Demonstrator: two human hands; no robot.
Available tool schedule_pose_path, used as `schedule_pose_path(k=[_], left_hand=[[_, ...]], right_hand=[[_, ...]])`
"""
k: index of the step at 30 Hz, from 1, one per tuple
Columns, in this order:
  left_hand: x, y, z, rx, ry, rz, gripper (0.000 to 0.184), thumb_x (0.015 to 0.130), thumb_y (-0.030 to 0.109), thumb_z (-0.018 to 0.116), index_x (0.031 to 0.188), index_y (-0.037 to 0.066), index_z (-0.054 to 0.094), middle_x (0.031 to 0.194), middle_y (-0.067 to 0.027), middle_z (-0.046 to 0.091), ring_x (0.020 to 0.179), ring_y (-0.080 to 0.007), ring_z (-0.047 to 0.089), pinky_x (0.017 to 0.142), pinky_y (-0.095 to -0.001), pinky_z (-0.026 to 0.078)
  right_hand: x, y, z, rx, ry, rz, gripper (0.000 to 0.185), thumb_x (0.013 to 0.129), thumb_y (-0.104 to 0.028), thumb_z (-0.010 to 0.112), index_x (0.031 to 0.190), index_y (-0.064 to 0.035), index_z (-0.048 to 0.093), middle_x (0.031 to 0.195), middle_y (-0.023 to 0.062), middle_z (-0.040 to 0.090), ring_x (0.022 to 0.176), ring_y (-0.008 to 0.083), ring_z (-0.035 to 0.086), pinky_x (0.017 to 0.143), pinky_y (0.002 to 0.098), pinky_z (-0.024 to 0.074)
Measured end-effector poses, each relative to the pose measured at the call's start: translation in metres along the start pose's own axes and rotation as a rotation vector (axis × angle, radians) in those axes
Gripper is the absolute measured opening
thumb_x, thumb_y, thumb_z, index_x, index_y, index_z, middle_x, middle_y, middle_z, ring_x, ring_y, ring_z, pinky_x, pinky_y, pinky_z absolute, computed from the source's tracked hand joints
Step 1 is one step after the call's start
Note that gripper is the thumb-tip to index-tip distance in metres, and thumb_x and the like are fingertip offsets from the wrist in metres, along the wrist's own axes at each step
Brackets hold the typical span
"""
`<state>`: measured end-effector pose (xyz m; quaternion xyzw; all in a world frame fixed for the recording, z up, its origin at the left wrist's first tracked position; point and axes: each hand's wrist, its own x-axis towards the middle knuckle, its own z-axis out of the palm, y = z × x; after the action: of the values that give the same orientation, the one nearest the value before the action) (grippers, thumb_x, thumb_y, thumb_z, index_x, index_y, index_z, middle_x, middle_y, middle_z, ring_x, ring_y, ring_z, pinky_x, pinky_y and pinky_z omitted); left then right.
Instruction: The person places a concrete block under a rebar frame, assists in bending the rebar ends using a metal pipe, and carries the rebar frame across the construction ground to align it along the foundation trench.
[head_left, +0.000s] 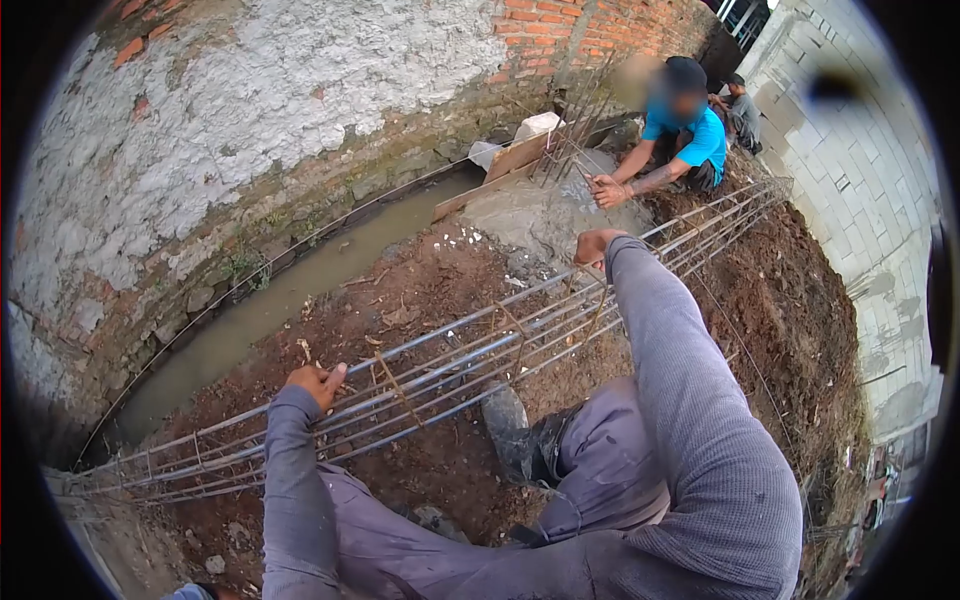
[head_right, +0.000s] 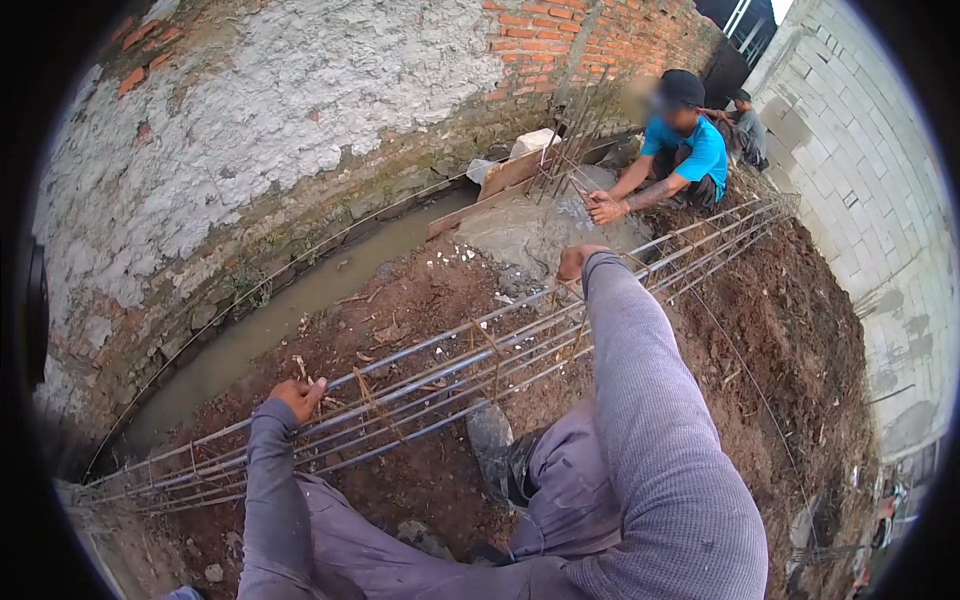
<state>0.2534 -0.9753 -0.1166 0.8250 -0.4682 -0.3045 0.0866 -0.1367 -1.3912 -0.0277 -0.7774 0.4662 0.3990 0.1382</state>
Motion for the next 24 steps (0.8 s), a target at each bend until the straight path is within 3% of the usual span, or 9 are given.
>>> schedule_pose_path(k=[6, 8, 14, 15, 17, 23, 24], left_hand=[[-0.003, 0.004, -0.005, 0.023, -0.02, -0.015, 0.077, 0.088, 0.069, 0.041, 0.084, -0.001, 0.071, 0.083, -0.0287, 0.064, 0.085, -0.0445, 0.062, 0.083, -0.0482, 0.049], [-0.002, 0.002, -0.003, 0.007, -0.036, -0.033, 0.078, 0.088, 0.069, 0.041, 0.086, -0.002, 0.071, 0.084, -0.0286, 0.064, 0.086, -0.0443, 0.062, 0.084, -0.0479, 0.049], [0.0, 0.003, -0.003, 0.001, -0.067, -0.096, 0.078, 0.087, 0.071, 0.041, 0.094, -0.001, 0.071, 0.091, -0.027, 0.066, 0.089, -0.0416, 0.064, 0.085, -0.0479, 0.049], [0.001, 0.001, 0.0, -0.003, -0.069, -0.098, 0.078, 0.087, 0.071, 0.041, 0.094, -0.001, 0.071, 0.091, -0.027, 0.066, 0.089, -0.0416, 0.064, 0.085, -0.0479, 0.049], [0.004, -0.003, 0.003, 0.015, -0.011, -0.058, 0.073, 0.089, 0.069, 0.04, 0.092, 0.004, 0.074, 0.075, -0.0232, 0.066, 0.076, -0.0393, 0.064, 0.078, -0.0462, 0.051], [0.002, 0.0, 0.001, 0.005, -0.019, -0.054, 0.071, 0.09, 0.067, 0.04, 0.094, 0.004, 0.074, 0.076, -0.0239, 0.065, 0.075, -0.0391, 0.063, 0.078, -0.0462, 0.051], [0.002, 0.001, 0.0, 0.006, -0.02, -0.053, 0.071, 0.09, 0.067, 0.04, 0.094, 0.004, 0.074, 0.076, -0.0239, 0.065, 0.075, -0.0391, 0.063, 0.078, -0.0462, 0.051]], right_hand=[[0.019, 0.003, 0.005, 0.124, -0.007, 0.079, 0.032, 0.092, -0.03, 0.051, 0.08, -0.0017, 0.058, 0.067, 0.003, 0.055, 0.056, 0.0167, 0.051, 0.051, 0.0341, 0.0414], [0.036, 0.012, 0.01, 0.035, -0.052, -0.034, 0.03, 0.093, -0.03, 0.05, 0.084, -0.0038, 0.064, 0.064, 0.0018, 0.053, 0.054, 0.0155, 0.05, 0.048, 0.0327, 0.0407], [0.055, 0.02, 0.014, 0.04, -0.045, 0.062, 0.028, 0.094, -0.028, 0.05, 0.096, -0.008, 0.07, 0.063, 0.0026, 0.054, 0.053, 0.016, 0.052, 0.048, 0.0338, 0.0412], [0.057, 0.021, 0.014, 0.027, -0.052, 0.06, 0.028, 0.093, -0.028, 0.051, 0.097, -0.0079, 0.071, 0.064, 0.0036, 0.057, 0.055, 0.0165, 0.054, 0.049, 0.0338, 0.0432], [0.057, 0.019, 0.014, 0.012, -0.062, 0.058, 0.028, 0.093, -0.028, 0.051, 0.099, -0.0078, 0.071, 0.066, 0.0046, 0.059, 0.057, 0.017, 0.056, 0.05, 0.0339, 0.0452], [0.058, 0.021, 0.014, -0.226, -0.072, -0.13, 0.031, 0.091, -0.032, 0.054, 0.099, -0.0068, 0.071, 0.074, 0.009, 0.066, 0.066, 0.0193, 0.066, 0.058, 0.0337, 0.0528], [0.052, 0.018, 0.013, -0.107, -0.061, -0.054, 0.031, 0.091, -0.032, 0.054, 0.098, -0.0067, 0.071, 0.074, 0.0086, 0.066, 0.065, 0.0192, 0.066, 0.057, 0.0335, 0.0525]])
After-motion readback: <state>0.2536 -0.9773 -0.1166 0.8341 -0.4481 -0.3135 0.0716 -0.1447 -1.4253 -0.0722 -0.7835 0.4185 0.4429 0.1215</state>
